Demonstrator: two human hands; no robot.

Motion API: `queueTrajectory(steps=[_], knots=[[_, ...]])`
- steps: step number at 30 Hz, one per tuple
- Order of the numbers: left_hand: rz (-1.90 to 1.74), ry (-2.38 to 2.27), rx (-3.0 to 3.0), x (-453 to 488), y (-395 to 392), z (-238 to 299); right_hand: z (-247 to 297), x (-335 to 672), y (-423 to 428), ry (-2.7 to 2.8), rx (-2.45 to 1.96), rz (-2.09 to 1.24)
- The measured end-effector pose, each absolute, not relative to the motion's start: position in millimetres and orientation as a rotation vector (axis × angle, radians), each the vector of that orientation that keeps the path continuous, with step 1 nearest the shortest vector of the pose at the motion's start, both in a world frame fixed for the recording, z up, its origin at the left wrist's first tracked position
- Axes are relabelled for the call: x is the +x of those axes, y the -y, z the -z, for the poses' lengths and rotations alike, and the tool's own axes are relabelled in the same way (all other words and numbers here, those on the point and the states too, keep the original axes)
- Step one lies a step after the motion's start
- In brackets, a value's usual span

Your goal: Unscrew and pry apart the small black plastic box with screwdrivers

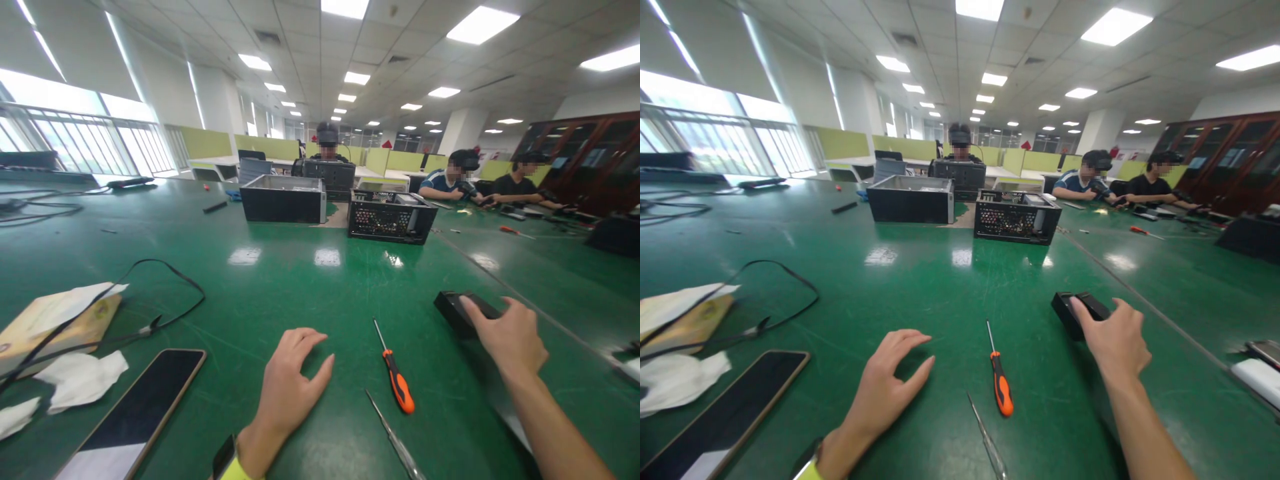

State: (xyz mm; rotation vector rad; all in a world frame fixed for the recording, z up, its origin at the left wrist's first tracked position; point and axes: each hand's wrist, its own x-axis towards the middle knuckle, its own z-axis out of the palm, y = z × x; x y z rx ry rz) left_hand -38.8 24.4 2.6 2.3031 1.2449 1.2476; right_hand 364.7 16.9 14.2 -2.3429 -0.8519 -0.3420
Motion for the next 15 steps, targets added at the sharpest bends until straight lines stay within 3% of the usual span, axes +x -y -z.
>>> queueTrajectory(steps=[9, 15], knots=[[-1.229, -1.237, 2.289, -37.5, -23.0, -0.7, 14.2, 428.2, -12.6, 0.932, -2.277, 0.248], [-1.250, -1.236, 2.294, -35.7, -24.4, -2.5, -3.0, 410.5, -11.3, 0.829, -2.066, 0.485]])
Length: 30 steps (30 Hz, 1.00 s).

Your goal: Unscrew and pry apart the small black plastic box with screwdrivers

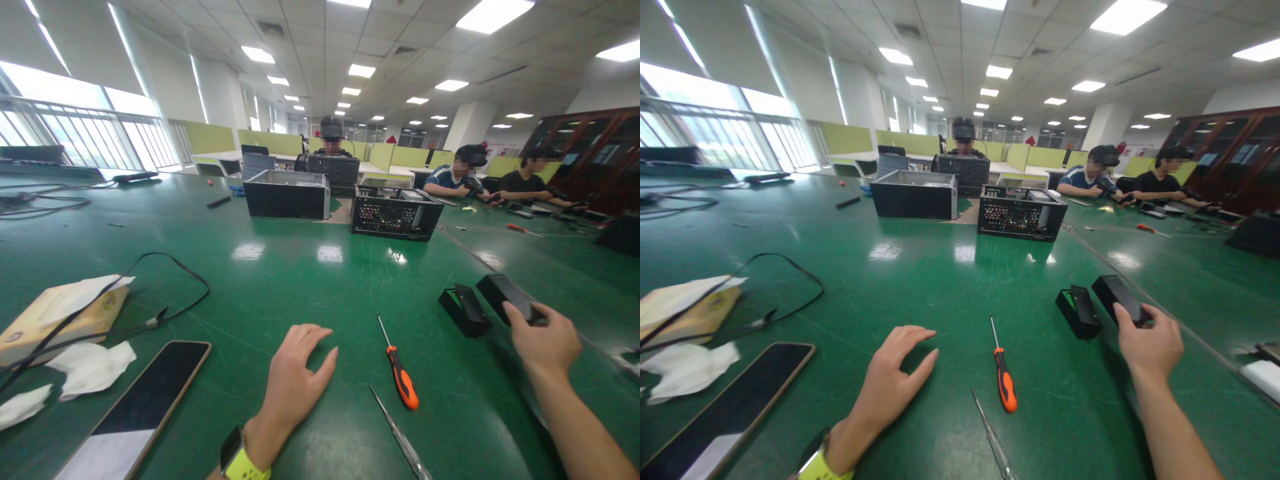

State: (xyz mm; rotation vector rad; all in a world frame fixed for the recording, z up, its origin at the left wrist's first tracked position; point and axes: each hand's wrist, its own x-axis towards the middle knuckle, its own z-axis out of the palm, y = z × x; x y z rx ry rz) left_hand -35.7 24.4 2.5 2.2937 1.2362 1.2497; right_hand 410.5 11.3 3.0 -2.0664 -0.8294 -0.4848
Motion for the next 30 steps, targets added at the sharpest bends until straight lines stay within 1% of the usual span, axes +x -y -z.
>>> queueTrajectory(steps=[2, 4, 5, 8, 10, 11, 13, 15, 17, 19, 20, 22, 30], knots=[[-1.262, -1.216, 2.305, -34.4, -22.8, -3.5, -12.5, 380.8, -10.1, 0.898, -1.944, 0.513], [-1.276, -1.180, 2.332, -33.2, -20.3, -4.7, -17.9, 336.9, -7.8, 1.101, -1.789, 0.408], [-1.273, -1.158, 2.354, -32.8, -19.0, -5.4, -18.8, 311.1, -5.9, 1.241, -1.715, 0.320], [-1.187, -1.113, 2.443, -32.2, -16.8, -7.1, -17.1, 233.7, 1.9, 1.810, -1.369, -0.097], [-1.073, -1.129, 2.492, -32.2, -17.1, -7.4, -15.5, 198.4, 6.0, 2.046, -1.243, -0.263], [-1.009, -1.147, 2.501, -32.3, -17.6, -7.2, -15.5, 189.9, 6.9, 2.124, -1.208, -0.290], [-0.896, -1.188, 2.486, -32.5, -18.6, -6.8, -16.9, 194.9, 5.0, 2.144, -1.229, -0.232], [-0.843, -1.222, 2.445, -32.6, -19.2, -6.7, -18.9, 227.1, -1.6, 1.941, -1.401, -0.024], [-0.837, -1.242, 2.417, -32.1, -19.2, -7.1, -18.4, 275.6, -10.5, 1.532, -1.686, 0.276], [-0.840, -1.248, 2.407, -31.2, -18.8, -7.8, -13.3, 324.0, -18.2, 1.275, -2.055, 0.396], [-0.840, -1.248, 2.404, -30.7, -18.7, -8.0, -9.3, 343.4, -20.8, 1.229, -2.179, 0.381], [-0.843, -1.250, 2.396, -30.0, -18.4, -8.3, -0.1, 368.0, -23.8, 1.240, -2.219, 0.335], [-0.844, -1.239, 2.352, -30.9, -18.4, -6.2, 13.3, 372.5, -29.1, 1.368, -2.109, 0.273]])
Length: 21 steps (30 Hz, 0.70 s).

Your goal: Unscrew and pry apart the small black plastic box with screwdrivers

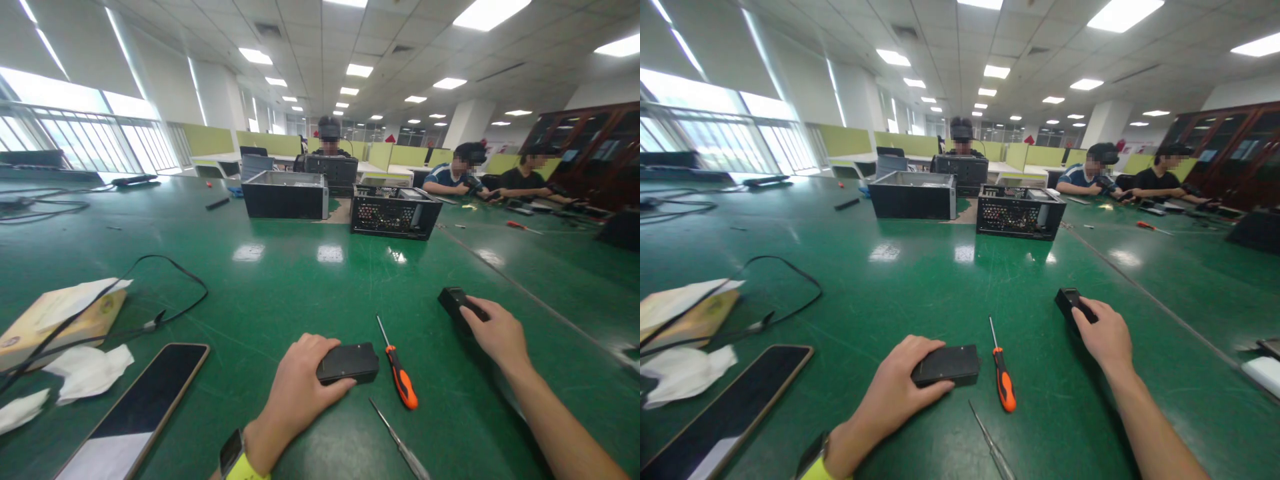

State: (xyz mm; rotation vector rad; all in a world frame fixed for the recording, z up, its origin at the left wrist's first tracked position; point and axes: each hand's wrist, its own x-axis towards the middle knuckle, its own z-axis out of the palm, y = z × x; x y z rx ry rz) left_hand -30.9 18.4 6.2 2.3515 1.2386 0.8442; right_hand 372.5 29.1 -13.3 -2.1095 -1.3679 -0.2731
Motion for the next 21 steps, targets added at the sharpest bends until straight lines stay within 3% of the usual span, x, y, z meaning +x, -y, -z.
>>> queueTrajectory(steps=[12, 17, 21], knots=[[-0.860, -1.236, 2.343, -29.7, -17.9, -10.6, 21.9, 386.9, -27.7, 1.325, -2.182, 0.223], [-0.863, -1.319, 2.360, -29.1, -17.6, -8.4, 1.9, 393.4, -20.8, 1.015, -2.229, 0.360], [-0.891, -1.404, 2.333, -29.1, -18.9, -7.9, -16.7, 344.9, -15.2, 1.242, -2.060, 0.269]])
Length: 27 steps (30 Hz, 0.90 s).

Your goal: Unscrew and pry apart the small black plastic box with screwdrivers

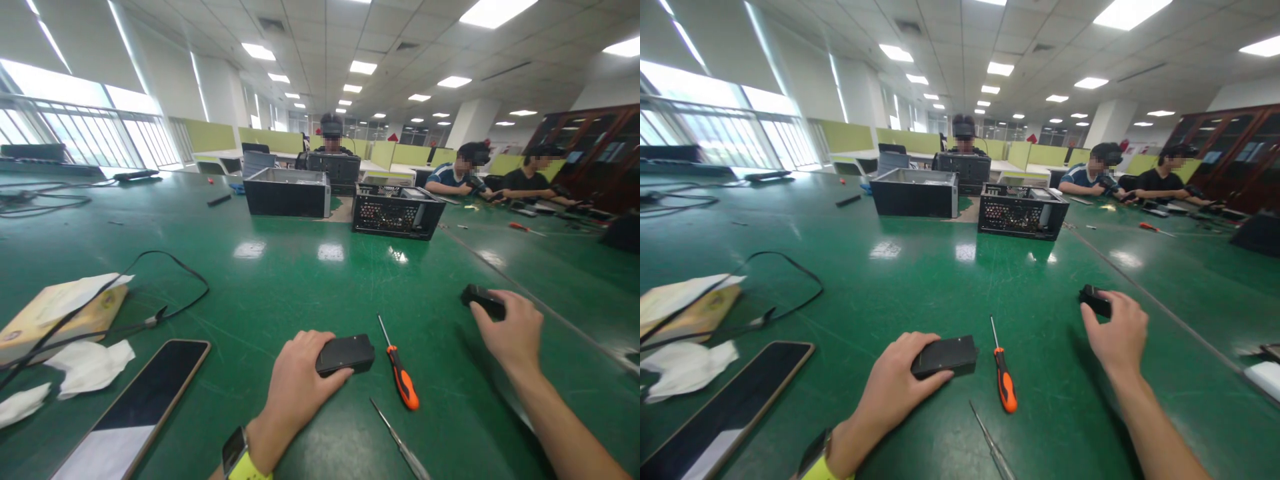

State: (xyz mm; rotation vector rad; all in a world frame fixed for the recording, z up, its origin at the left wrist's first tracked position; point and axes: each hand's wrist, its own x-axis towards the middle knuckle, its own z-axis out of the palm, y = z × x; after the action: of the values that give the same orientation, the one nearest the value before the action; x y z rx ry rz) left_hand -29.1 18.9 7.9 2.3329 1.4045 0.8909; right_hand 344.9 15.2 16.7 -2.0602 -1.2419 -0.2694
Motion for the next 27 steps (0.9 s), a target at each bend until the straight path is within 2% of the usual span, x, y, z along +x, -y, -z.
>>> queueTrajectory(steps=[4, 8, 14, 27], knots=[[-0.976, -1.374, 2.315, -32.6, -20.5, -10.8, -16.2, 268.2, -4.8, 1.787, -1.875, -0.225], [-1.037, -1.320, 2.303, -36.9, -21.3, -13.8, -8.2, 235.6, 2.6, 1.949, -1.822, -0.477], [-1.046, -1.130, 2.216, -35.2, -19.6, -14.1, -14.9, 264.6, -1.9, 1.792, -1.699, -0.667], [-1.058, -1.117, 2.095, -31.5, -18.4, -14.3, -18.4, 270.6, 6.3, 1.270, -1.299, -1.007]])
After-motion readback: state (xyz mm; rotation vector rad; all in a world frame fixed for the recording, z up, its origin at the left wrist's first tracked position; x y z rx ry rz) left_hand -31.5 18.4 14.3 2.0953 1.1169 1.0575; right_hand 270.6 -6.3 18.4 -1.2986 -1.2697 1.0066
